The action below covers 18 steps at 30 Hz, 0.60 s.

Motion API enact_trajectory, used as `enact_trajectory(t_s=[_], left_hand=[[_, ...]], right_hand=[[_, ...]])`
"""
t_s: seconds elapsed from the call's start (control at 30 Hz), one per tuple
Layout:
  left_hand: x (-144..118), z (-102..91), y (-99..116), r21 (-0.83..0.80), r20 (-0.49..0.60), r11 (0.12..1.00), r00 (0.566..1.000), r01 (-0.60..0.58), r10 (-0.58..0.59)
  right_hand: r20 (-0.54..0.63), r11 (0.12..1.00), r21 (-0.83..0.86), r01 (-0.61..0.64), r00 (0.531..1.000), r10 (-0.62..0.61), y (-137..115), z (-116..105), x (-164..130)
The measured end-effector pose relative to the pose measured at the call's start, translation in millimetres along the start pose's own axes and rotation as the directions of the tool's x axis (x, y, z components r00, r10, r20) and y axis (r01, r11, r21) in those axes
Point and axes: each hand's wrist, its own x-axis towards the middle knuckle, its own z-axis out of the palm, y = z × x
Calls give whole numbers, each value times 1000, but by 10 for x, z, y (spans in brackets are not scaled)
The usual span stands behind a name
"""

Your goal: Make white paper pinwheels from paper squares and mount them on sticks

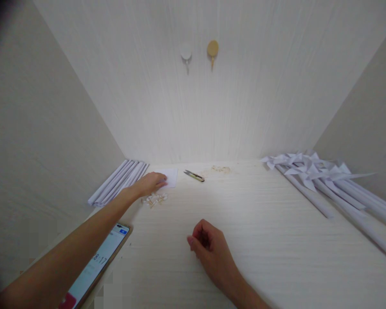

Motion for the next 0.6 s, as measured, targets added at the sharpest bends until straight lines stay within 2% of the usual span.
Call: enact_trajectory(t_s=[0.13,0.27,0.5,0.6], left_hand=[[-5,-30,-7,-3,8,1000,1000,-7,7],[-20,-43,40,17,-5,999,999,37,-37],[-13,70,207,66,-115,967,964,246,-238],[-9,-15,244,67,-185,941,931,331,-314]], right_hand=[[-2,1000,-28,10,1000,-10,-2,-4,-10],[11,999,-48,22,1000,-21,3,-12,-12],[15,994,-100,43,999,-42,12,1,-14],[21,988,-142,67,998,-65,6,6,-17]])
